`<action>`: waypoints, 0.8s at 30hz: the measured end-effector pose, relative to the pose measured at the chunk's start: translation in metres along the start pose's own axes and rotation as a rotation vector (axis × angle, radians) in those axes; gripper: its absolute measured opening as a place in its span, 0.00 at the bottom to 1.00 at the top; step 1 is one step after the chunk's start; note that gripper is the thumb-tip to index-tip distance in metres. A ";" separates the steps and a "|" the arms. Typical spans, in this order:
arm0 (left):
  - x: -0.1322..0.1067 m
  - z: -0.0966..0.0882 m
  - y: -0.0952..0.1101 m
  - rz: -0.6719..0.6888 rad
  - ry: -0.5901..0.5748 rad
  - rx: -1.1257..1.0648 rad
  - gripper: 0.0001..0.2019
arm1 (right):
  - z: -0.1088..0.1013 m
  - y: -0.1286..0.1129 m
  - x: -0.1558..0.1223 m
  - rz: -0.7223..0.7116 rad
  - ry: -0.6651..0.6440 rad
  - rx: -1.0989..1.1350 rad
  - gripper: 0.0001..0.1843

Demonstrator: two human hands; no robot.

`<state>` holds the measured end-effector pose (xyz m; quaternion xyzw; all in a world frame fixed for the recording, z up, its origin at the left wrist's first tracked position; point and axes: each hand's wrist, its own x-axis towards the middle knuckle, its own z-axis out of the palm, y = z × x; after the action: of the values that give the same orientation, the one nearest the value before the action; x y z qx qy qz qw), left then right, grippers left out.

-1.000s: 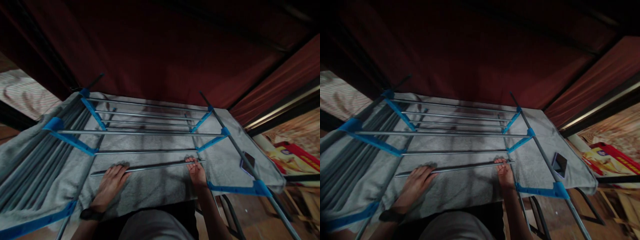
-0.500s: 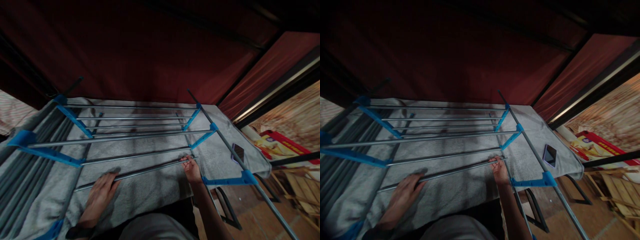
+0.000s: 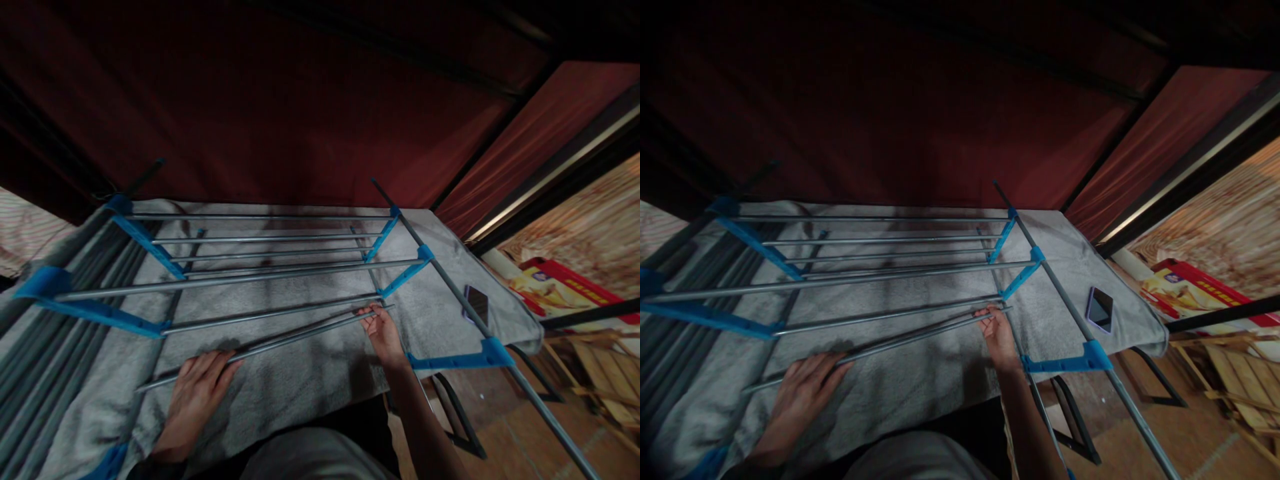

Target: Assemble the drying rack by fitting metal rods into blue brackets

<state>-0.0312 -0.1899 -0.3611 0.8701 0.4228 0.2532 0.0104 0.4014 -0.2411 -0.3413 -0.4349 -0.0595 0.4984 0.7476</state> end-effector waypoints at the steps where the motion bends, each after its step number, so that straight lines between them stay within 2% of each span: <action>1: 0.002 -0.002 0.001 0.001 -0.005 -0.003 0.16 | 0.003 -0.002 0.001 -0.003 -0.010 0.003 0.08; 13: 0.013 -0.015 0.006 0.001 0.027 0.021 0.15 | 0.039 -0.018 0.016 -0.036 -0.061 -0.007 0.05; 17: 0.014 -0.014 0.003 0.011 0.046 0.054 0.14 | 0.042 -0.019 0.021 -0.024 -0.085 -0.014 0.05; 21: 0.014 -0.013 0.001 0.091 0.022 0.116 0.17 | 0.042 -0.020 0.026 -0.027 -0.095 -0.018 0.05; 24: 0.019 -0.013 0.003 0.069 0.030 0.107 0.18 | 0.040 -0.020 0.027 -0.025 -0.087 -0.016 0.06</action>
<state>-0.0257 -0.1804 -0.3412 0.8795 0.4058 0.2435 -0.0512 0.4081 -0.1979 -0.3115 -0.4180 -0.1012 0.5071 0.7469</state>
